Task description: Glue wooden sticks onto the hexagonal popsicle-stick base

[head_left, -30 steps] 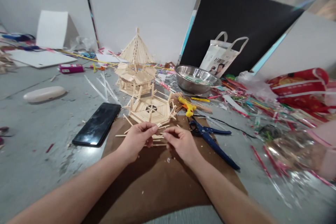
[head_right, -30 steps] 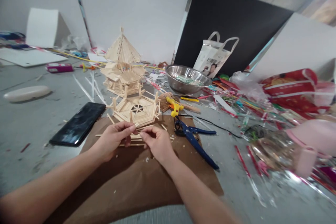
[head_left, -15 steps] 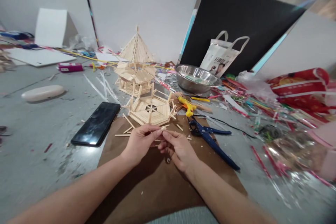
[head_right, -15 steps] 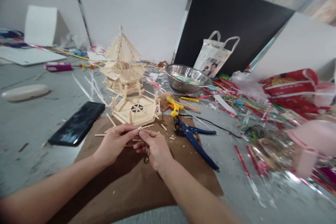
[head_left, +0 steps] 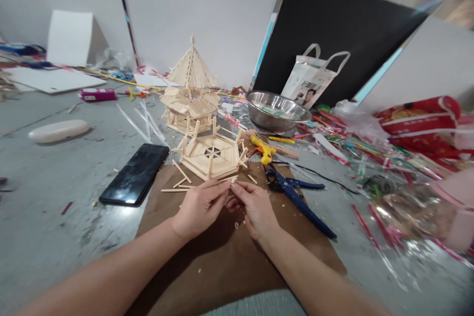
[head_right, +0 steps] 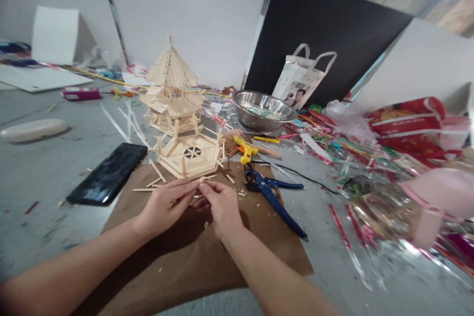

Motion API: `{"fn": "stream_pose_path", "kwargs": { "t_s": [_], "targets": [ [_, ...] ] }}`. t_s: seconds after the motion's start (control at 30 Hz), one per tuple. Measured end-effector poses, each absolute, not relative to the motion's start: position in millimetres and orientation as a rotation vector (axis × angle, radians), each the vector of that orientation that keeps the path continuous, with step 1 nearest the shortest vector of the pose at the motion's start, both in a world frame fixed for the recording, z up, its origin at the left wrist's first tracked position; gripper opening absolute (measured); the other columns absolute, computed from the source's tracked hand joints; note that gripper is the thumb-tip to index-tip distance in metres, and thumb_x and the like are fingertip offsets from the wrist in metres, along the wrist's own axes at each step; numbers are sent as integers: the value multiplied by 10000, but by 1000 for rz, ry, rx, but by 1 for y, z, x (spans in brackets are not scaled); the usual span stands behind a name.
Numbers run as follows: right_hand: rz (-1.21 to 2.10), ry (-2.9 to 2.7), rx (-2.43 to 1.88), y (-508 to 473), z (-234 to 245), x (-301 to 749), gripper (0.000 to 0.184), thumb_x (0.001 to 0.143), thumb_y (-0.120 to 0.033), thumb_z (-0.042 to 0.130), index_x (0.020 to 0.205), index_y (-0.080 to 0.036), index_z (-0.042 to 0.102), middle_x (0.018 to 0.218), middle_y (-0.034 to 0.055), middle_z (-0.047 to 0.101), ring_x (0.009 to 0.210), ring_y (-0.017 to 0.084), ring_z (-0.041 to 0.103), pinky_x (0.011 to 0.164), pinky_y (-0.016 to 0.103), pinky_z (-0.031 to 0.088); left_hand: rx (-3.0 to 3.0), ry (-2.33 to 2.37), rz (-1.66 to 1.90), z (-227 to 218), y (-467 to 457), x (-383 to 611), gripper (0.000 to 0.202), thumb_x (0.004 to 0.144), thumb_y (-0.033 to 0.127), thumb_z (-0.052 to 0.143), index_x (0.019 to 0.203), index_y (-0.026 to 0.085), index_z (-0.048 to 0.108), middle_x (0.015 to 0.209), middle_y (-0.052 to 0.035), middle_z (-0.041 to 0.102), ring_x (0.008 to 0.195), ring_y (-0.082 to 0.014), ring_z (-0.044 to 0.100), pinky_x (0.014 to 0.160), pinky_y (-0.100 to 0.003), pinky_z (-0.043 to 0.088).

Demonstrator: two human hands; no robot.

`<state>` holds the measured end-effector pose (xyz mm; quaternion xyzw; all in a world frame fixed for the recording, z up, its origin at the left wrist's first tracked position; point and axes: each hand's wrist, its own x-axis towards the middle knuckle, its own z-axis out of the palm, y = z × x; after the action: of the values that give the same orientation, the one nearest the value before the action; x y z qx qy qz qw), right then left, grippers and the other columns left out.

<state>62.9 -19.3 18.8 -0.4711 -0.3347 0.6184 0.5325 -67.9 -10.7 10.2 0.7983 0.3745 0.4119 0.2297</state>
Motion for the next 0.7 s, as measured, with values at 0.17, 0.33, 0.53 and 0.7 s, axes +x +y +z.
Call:
{"fn": "stream_pose_path", "kwargs": {
  "t_s": [0.17,0.33,0.53,0.7],
  "targets": [
    [1318,-982,-1197,-17,19,70,181,624,-308,598,689,-140,580,516,-24,576,402,76,503,404,185,405,2184,1010,1040,15,-14,-65,364,761,167,366,1107,185,477,884,-59,593,791,-118,542,703,-222,426],
    [1023,-1283,-1357,-19,26,75,168,641,-306,577,690,-146,552,509,-27,546,426,77,492,439,185,402,1850,1211,1023,21,-11,-64,230,736,274,433,855,186,610,712,-21,618,637,-110,545,604,-210,425],
    [898,-1514,-1373,-21,22,75,159,683,-311,524,718,-158,549,613,-3,561,492,92,512,476,200,412,1418,1148,972,21,-7,-65,249,656,372,521,760,151,572,567,33,535,410,-54,434,406,-171,353],
    [888,-1595,-1375,-23,20,75,155,700,-292,497,746,-156,554,662,15,578,531,102,525,505,209,428,1330,1085,917,25,-7,-65,237,632,357,547,726,140,555,563,45,518,394,-38,426,395,-162,342]
  ]
}}
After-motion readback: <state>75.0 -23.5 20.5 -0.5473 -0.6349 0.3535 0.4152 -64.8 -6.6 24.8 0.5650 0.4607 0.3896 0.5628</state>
